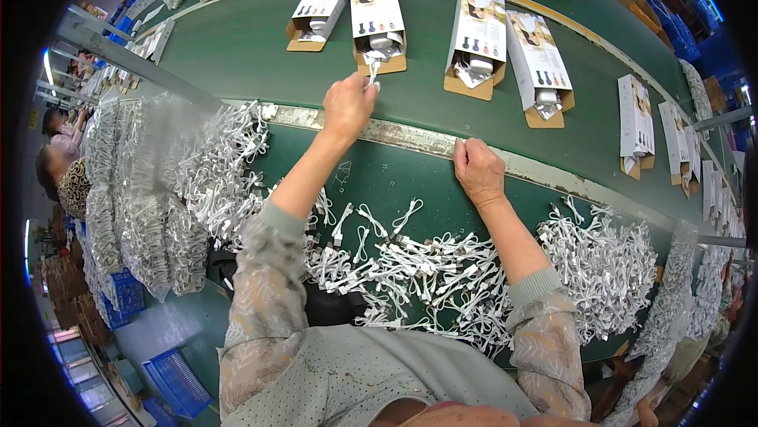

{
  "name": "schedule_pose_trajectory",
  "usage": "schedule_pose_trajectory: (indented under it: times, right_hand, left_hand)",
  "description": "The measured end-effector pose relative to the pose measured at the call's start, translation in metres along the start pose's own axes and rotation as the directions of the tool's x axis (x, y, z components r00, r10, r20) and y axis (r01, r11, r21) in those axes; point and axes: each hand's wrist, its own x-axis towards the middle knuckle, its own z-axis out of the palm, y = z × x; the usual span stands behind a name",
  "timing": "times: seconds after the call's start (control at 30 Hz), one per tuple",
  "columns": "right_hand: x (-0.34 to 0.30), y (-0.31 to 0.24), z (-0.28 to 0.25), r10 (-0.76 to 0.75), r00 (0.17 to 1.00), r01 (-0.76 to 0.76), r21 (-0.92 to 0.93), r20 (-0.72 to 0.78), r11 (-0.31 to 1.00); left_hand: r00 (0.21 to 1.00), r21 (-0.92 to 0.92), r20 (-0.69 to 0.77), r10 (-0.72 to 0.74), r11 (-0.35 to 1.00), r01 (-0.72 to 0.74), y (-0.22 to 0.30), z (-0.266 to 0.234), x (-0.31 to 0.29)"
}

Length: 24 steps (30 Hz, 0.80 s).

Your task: The person picks up white USB cables from a pile, folds each one, and places them into cardboard boxes on a conveyor belt.

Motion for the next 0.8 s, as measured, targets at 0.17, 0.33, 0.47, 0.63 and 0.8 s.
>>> schedule_pose_trajectory:
  times: [0.17, 0.33, 0.47, 0.63, 0.8]
  right_hand:
    - [-0.003, -0.002, 0.002, 0.014, 1.0, -0.014, 0.01, 0.014, 1.0]
    - [-0.003, -0.003, 0.001, 0.016, 1.0, -0.016, 0.011, 0.003, 1.0]
    - [-0.001, 0.001, -0.001, 0.025, 1.0, -0.025, 0.026, -0.005, 0.999]
    - [-0.002, 0.002, 0.0, 0.012, 1.0, -0.012, 0.019, -0.01, 1.0]
    - [-0.003, 0.0, 0.001, 0.004, 0.999, -0.003, 0.02, -0.033, 1.0]
  left_hand:
    - [0.998, 0.191, -0.054, -0.045, 0.98, 0.054, 0.018, 0.039, 0.045]
    - [0.999, 0.058, -0.052, -0.015, 0.998, 0.018, 0.039, 0.053, 0.048]
    - [0.92, 0.018, 0.364, 0.145, 0.987, -0.162, 0.064, 0.005, -0.01]
    - [0.75, 0.012, 0.586, 0.308, 0.922, -0.388, 0.063, -0.037, -0.116]
    - [0.716, -0.043, 0.645, 0.265, 0.949, -0.313, 0.053, -0.039, -0.151]
